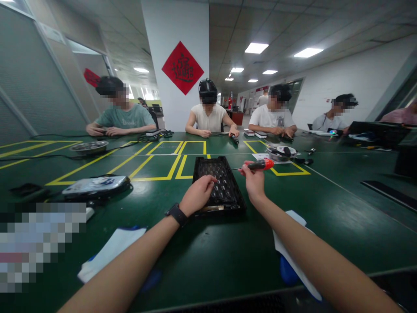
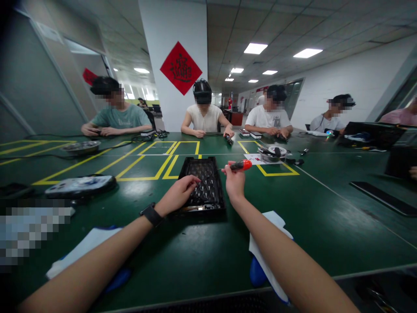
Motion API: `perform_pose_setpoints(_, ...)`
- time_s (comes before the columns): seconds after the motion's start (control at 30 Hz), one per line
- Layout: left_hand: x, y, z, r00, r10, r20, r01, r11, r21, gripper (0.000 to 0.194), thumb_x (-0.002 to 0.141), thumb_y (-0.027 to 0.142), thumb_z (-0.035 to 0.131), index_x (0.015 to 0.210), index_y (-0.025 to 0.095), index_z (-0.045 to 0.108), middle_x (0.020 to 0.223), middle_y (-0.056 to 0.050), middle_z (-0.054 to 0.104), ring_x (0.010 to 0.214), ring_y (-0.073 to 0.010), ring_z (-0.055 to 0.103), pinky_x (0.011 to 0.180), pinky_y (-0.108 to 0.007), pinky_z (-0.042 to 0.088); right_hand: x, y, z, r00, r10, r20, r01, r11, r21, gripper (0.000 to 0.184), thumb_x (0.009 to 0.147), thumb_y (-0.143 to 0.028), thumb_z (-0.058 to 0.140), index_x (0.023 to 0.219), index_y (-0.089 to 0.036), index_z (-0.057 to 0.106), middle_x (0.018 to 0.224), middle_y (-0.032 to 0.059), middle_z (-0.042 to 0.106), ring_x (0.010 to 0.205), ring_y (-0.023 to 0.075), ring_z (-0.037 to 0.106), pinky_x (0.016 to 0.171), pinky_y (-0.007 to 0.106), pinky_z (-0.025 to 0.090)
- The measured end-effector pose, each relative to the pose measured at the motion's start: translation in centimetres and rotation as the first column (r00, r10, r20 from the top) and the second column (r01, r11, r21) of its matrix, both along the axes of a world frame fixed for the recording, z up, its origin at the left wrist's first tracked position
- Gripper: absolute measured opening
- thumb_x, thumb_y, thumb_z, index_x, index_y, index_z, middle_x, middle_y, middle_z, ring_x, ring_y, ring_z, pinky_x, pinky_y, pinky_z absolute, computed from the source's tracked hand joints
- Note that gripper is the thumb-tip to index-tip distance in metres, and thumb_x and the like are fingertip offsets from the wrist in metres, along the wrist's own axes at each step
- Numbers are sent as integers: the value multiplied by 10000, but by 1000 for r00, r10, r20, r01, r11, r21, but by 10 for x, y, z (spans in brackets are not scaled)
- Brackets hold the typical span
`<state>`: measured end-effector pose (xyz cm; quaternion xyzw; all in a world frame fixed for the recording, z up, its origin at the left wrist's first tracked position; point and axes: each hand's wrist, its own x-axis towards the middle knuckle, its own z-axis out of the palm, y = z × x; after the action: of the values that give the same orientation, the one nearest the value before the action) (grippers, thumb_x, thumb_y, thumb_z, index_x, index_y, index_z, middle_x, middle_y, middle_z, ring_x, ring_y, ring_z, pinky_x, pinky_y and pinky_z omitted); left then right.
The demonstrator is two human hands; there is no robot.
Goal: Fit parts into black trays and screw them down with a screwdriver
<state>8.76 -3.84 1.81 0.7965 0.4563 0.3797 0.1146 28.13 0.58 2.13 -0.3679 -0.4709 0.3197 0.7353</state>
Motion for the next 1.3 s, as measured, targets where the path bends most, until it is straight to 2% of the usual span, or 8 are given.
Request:
perform_pose_setpoints(0.13, -2, 0, -2, 996, 86, -37, -86, 996, 20, 220, 850, 217, 391, 946, 182, 586, 964, -63, 613, 908, -182, 557, 835, -313, 426, -4, 2, -9, 998, 65, 0, -65, 997, -38, 282, 710, -350, 602, 923, -174, 545, 799, 10, 630, 740, 141, 636, 780, 330, 479)
perform_pose_setpoints(0.33, -4, 2, -4, 988, 144, -64, -144, 990, 6, 205, 838, 218, 414, 918, 183, 599, 944, -64, 629, 882, -186, 575, 810, -306, 436, -6, -4, -3, 990, 138, 44, -140, 988, 62, 269, 735, -382, 586, 903, -176, 543, 950, 49, 649, 793, 146, 634, 824, 344, 473)
perform_pose_setpoints(0.43, -3, 1, -3, 987, 136, -82, -135, 991, 9, 204, 840, 218, 408, 905, 186, 599, 930, -61, 632, 875, -185, 578, 808, -303, 435, -6, -4, -4, 987, 132, 96, -139, 987, 78, 290, 718, -366, 613, 927, -169, 573, 909, 43, 654, 797, 148, 627, 850, 350, 459)
perform_pose_setpoints(0.67, -1, -1, -1, 990, 100, -103, -97, 995, 31, 203, 843, 208, 401, 888, 188, 599, 915, -55, 634, 864, -181, 576, 791, -291, 435, -8, -8, -11, 927, 56, 372, -79, 996, 48, 289, 679, -368, 639, 881, -161, 624, 858, 49, 653, 819, 187, 599, 866, 387, 433)
perform_pose_setpoints(0.87, -1, -2, -1, 989, 93, -112, -88, 995, 51, 192, 842, 215, 408, 882, 189, 593, 911, -55, 628, 852, -179, 574, 784, -291, 432, -11, -12, -9, 907, 56, 416, -79, 996, 37, 249, 670, -360, 640, 825, -165, 638, 810, 36, 656, 787, 192, 595, 859, 389, 426)
perform_pose_setpoints(0.97, -1, -3, -1, 989, 83, -122, -77, 995, 57, 168, 832, 234, 432, 879, 190, 588, 883, -54, 623, 821, -178, 571, 748, -287, 432, -13, -13, -8, 936, 38, 351, -56, 998, 40, 240, 672, -349, 641, 826, -166, 627, 789, 34, 653, 746, 180, 598, 817, 371, 450)
perform_pose_setpoints(1.1, -2, -2, -3, 987, 112, -115, -108, 993, 46, 138, 809, 262, 479, 865, 188, 581, 815, -45, 612, 761, -172, 563, 697, -283, 424, -15, -15, -4, 983, 111, 146, -113, 994, 3, 256, 698, -345, 624, 875, -166, 576, 748, 15, 640, 663, 148, 613, 686, 311, 495)
perform_pose_setpoints(1.3, -7, 6, -9, 990, 135, 34, -132, 988, -83, 260, 724, 310, 602, 938, 169, 559, 821, -38, 615, 701, -143, 558, 635, -261, 434, -16, -21, 4, 975, 204, -90, -204, 979, 4, 197, 741, -333, 580, 834, -171, 517, 675, -1, 635, 464, 89, 550, 470, 224, 458)
